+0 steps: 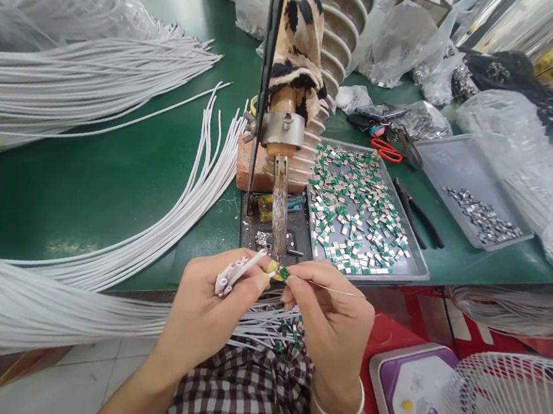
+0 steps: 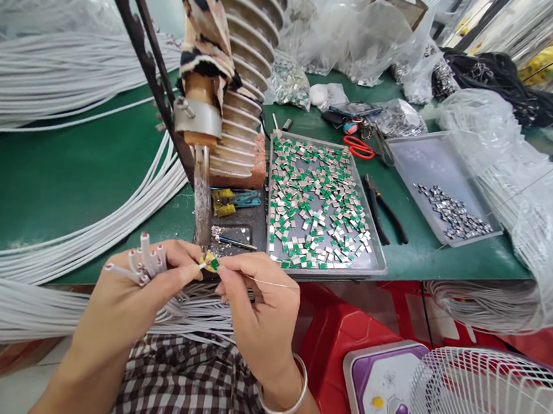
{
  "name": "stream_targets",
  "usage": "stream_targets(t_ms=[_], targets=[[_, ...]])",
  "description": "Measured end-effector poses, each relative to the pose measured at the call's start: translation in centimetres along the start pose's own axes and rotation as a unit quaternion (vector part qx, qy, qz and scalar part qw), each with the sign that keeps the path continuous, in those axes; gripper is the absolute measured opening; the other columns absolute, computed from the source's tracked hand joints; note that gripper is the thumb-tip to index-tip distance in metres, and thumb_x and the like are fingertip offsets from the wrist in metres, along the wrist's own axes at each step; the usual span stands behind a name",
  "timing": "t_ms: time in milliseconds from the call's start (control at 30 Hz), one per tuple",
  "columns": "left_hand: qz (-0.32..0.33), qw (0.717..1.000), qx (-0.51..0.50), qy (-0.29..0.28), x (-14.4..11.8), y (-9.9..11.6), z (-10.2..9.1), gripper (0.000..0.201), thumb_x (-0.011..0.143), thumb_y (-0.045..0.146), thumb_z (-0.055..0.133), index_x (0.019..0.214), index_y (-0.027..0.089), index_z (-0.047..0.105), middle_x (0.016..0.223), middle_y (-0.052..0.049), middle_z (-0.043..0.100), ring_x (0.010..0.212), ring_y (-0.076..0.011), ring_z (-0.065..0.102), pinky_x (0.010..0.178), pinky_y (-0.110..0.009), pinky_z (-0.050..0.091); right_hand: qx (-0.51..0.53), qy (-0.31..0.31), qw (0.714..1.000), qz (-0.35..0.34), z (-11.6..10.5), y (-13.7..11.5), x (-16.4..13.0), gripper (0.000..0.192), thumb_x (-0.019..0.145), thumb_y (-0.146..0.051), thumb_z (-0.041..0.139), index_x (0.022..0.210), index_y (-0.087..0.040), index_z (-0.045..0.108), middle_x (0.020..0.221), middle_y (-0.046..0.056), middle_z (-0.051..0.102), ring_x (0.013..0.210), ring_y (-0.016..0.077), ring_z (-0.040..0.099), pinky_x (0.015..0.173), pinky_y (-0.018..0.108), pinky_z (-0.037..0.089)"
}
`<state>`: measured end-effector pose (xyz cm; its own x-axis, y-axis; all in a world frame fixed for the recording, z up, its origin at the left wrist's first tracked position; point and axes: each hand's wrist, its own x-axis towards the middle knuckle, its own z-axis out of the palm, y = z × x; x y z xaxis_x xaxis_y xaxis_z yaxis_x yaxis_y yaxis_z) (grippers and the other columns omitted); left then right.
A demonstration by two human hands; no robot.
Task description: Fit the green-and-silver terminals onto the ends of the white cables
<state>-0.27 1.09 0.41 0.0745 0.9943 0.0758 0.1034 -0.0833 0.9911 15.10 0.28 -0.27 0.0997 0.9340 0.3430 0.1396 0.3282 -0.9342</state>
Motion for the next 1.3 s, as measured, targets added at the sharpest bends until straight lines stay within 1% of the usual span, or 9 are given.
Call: stream_targets(t_ms=[133, 267, 367, 433, 500, 733, 933, 1067, 1300], targets=[[-0.002, 1.000, 0.019, 0.004, -0.1, 0.2, 0.0, 0.025, 0.087, 0.010, 0.057, 0.065, 0.022, 0.061, 0.073, 0.006, 0.070, 0.064, -0.0105, 0.060, 0.058, -0.022, 0.043, -0.050, 0.001, 0.998, -0.044, -0.1, 0.0, -0.3, 0.019, 0.093, -0.009, 0.062, 0.096, -0.023, 0.075, 0.069, -0.003, 0.069, 0.066, 0.0112, 0.067, 0.063, 0.024, 0.058], [-0.001, 1.000, 0.006, 0.014, 0.0, 0.2, 0.2, 0.028, 0.086, 0.011, 0.057, 0.060, 0.021, 0.058, 0.074, 0.007, 0.072, 0.057, -0.0083, 0.057, 0.055, -0.021, 0.043, -0.132, 0.038, 0.986, -0.099, -0.1, 0.2, -1.0, 0.030, 0.097, -0.005, 0.051, 0.115, -0.021, 0.070, 0.087, 0.001, 0.076, 0.074, 0.0103, 0.072, 0.069, 0.023, 0.062], [-0.005, 1.000, -0.009, 0.019, 0.1, 0.2, 0.2, 0.028, 0.086, 0.011, 0.057, 0.059, 0.021, 0.058, 0.072, 0.007, 0.072, 0.057, -0.0084, 0.058, 0.054, -0.020, 0.044, -0.165, 0.075, 0.969, -0.166, 0.0, 0.2, -1.1, 0.024, 0.095, -0.004, 0.058, 0.109, -0.019, 0.070, 0.095, 0.002, 0.078, 0.085, 0.0115, 0.075, 0.079, 0.023, 0.064], [-0.004, 1.000, -0.012, 0.023, 0.2, 0.3, 0.2, 0.028, 0.086, 0.011, 0.058, 0.059, 0.021, 0.058, 0.072, 0.007, 0.072, 0.057, -0.0086, 0.057, 0.054, -0.020, 0.044, -0.180, 0.075, 0.959, -0.206, 0.1, 0.0, -0.9, 0.020, 0.092, -0.004, 0.062, 0.103, -0.017, 0.072, 0.098, 0.004, 0.078, 0.093, 0.0131, 0.075, 0.087, 0.025, 0.064], [-0.002, 1.000, -0.012, 0.025, 0.2, 0.4, 0.2, 0.029, 0.086, 0.011, 0.058, 0.059, 0.021, 0.059, 0.071, 0.007, 0.072, 0.055, -0.0084, 0.056, 0.053, -0.020, 0.044, -0.201, 0.069, 0.950, -0.229, 0.2, -0.4, -0.6, 0.018, 0.091, -0.003, 0.065, 0.101, -0.016, 0.073, 0.101, 0.006, 0.077, 0.096, 0.0135, 0.074, 0.089, 0.026, 0.063], [0.024, 0.999, -0.018, 0.026, 0.4, 0.8, 0.1, 0.028, 0.087, 0.009, 0.058, 0.061, 0.021, 0.061, 0.073, 0.008, 0.073, 0.060, -0.0079, 0.060, 0.057, -0.017, 0.047, -0.229, 0.074, 0.938, -0.248, 0.4, -0.9, -0.2, 0.019, 0.091, -0.006, 0.067, 0.103, -0.018, 0.075, 0.101, 0.006, 0.076, 0.092, 0.0142, 0.074, 0.082, 0.028, 0.066], [0.006, 0.999, -0.047, 0.018, -0.1, 0.3, -0.2, 0.026, 0.087, 0.010, 0.059, 0.064, 0.022, 0.065, 0.082, 0.007, 0.076, 0.073, -0.0098, 0.068, 0.068, -0.017, 0.052, -0.199, 0.052, 0.953, -0.224, 0.2, -1.0, -0.3, 0.020, 0.091, -0.006, 0.066, 0.103, -0.020, 0.074, 0.098, 0.004, 0.078, 0.088, 0.0150, 0.075, 0.079, 0.030, 0.067], [-0.002, 0.999, -0.040, 0.022, -0.3, 0.0, -0.3, 0.026, 0.086, 0.011, 0.060, 0.062, 0.021, 0.064, 0.081, 0.006, 0.076, 0.071, -0.0110, 0.069, 0.065, -0.019, 0.052, -0.185, 0.055, 0.959, -0.209, 0.1, -1.0, -0.4, 0.019, 0.091, -0.007, 0.065, 0.102, -0.020, 0.074, 0.094, 0.004, 0.078, 0.086, 0.0156, 0.075, 0.077, 0.031, 0.067], [0.027, 0.999, -0.013, 0.026, 0.4, 0.5, 0.1, 0.027, 0.084, 0.008, 0.059, 0.061, 0.022, 0.064, 0.074, 0.007, 0.074, 0.060, -0.0086, 0.064, 0.056, -0.018, 0.048, -0.198, 0.071, 0.952, -0.224, 0.5, -0.6, -0.3, 0.021, 0.089, -0.005, 0.068, 0.104, -0.018, 0.075, 0.098, 0.005, 0.077, 0.089, 0.0146, 0.074, 0.079, 0.028, 0.066]])
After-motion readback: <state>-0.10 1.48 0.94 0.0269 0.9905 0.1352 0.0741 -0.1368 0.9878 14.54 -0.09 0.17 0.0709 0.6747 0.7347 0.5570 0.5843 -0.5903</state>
